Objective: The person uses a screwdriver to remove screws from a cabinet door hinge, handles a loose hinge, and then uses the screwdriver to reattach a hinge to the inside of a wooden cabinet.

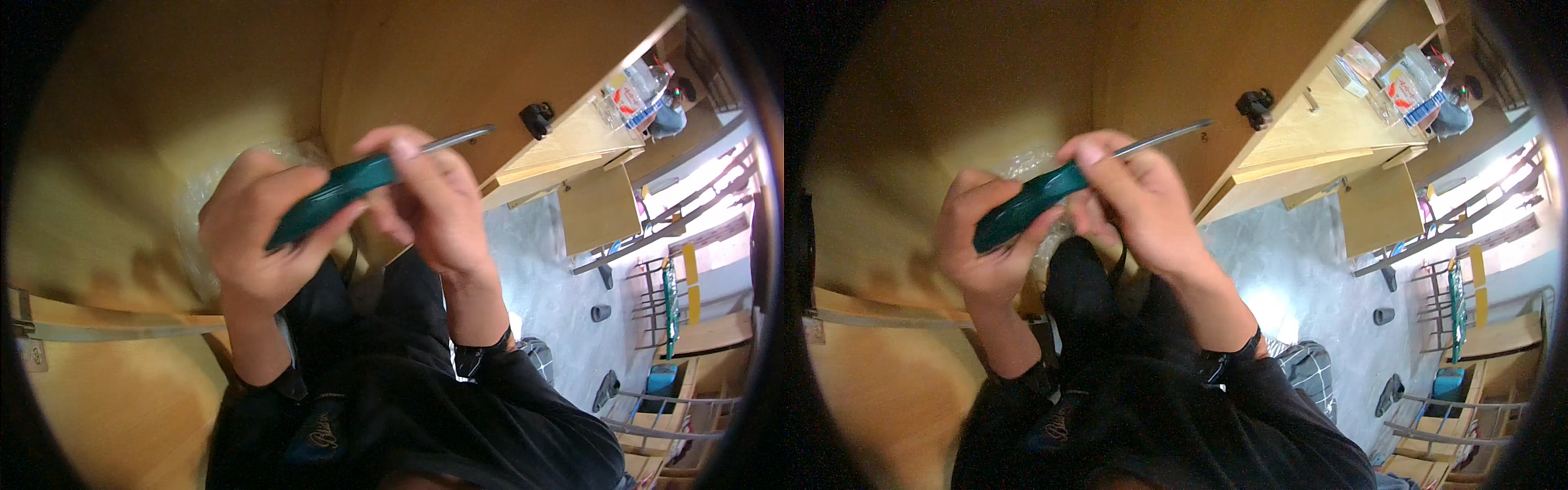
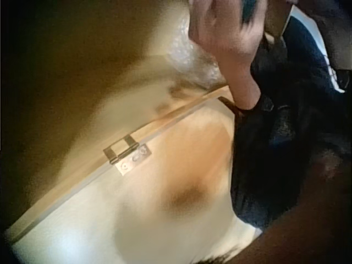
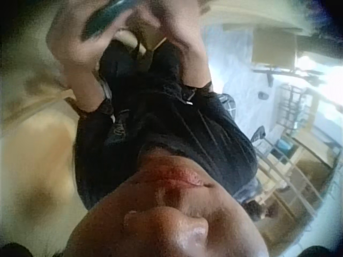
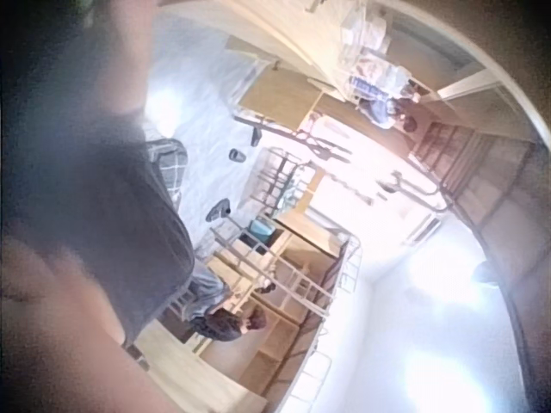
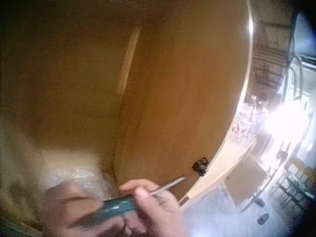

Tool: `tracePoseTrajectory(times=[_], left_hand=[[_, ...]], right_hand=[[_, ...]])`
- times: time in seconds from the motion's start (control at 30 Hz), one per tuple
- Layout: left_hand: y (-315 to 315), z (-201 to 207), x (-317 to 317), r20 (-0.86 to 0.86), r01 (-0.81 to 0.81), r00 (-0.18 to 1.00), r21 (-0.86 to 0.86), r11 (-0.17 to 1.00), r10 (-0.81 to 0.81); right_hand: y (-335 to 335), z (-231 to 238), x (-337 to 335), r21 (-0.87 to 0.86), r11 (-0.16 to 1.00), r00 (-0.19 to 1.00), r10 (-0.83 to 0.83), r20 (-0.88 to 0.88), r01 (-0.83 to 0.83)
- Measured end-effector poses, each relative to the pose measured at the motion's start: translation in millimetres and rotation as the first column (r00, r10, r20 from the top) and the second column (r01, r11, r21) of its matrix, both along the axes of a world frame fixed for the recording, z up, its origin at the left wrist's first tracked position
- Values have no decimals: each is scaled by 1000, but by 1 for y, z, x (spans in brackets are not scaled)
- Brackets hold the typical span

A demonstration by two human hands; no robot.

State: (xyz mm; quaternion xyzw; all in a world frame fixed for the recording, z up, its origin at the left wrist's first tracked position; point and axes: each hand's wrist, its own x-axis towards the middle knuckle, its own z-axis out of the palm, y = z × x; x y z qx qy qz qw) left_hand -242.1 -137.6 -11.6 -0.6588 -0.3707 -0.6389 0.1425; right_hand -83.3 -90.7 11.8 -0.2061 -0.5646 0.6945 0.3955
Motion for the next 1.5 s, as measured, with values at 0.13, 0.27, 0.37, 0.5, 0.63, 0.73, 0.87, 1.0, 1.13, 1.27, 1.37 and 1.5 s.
tracePoseTrajectory(times=[0.13, 0.27, 0.37, 0.5, 0.63, 0.73, 0.87, 1.0, 1.13, 1.27, 1.37, 1.5], left_hand=[[-22, -18, 4, 220, 56, 975, -55, 997, -43], [-15, -5, 32, 161, -15, 987, 17, 1000, 12], [-5, 4, 38, 97, -62, 994, 26, 998, 59], [-5, 9, 41, 30, -72, 997, 11, 997, 71], [-12, 3, 41, 118, -39, 992, -41, 998, 44], [-11, 7, 39, 127, -46, 990, -60, 997, 53], [-8, 11, 39, 116, -68, 990, -45, 997, 73], [-4, 19, 35, 67, -46, 997, -9, 999, 47], [-5, 24, 30, 43, -13, 999, 8, 1000, 12], [-3, 24, 28, 17, 15, 1000, 9, 1000, -15], [0, 26, 27, 26, -15, 1000, 13, 1000, 14], [-7, 44, 30, 617, 317, 775, -196, 928, -134]], right_hand=[[-13, -1, -6, 144, 987, 996, 82, -37, -76], [-6, 16, 1, 116, 993, 994, -14, -107, 26], [2, 15, 8, 85, 994, 989, -49, -139, 61], [-2, 15, 13, 24, 997, 985, -73, -156, 78], [-8, 16, 11, 3, 997, 988, -71, -140, 72], [-7, 15, 10, 3, 997, 987, -73, -145, 75], [-5, 15, 11, 26, 997, 985, -72, -154, 77], [-5, 18, 8, -1, 997, 978, -76, -196, 78], [-7, 17, 5, 8, 997, 966, -77, -248, 82], [-7, 16, 6, -4, 997, 962, -77, -262, 78], [-4, 15, 4, -6, 997, 955, -70, -290, 71], [1, 21, 2, 18, 998, 960, -52, -275, 59]])
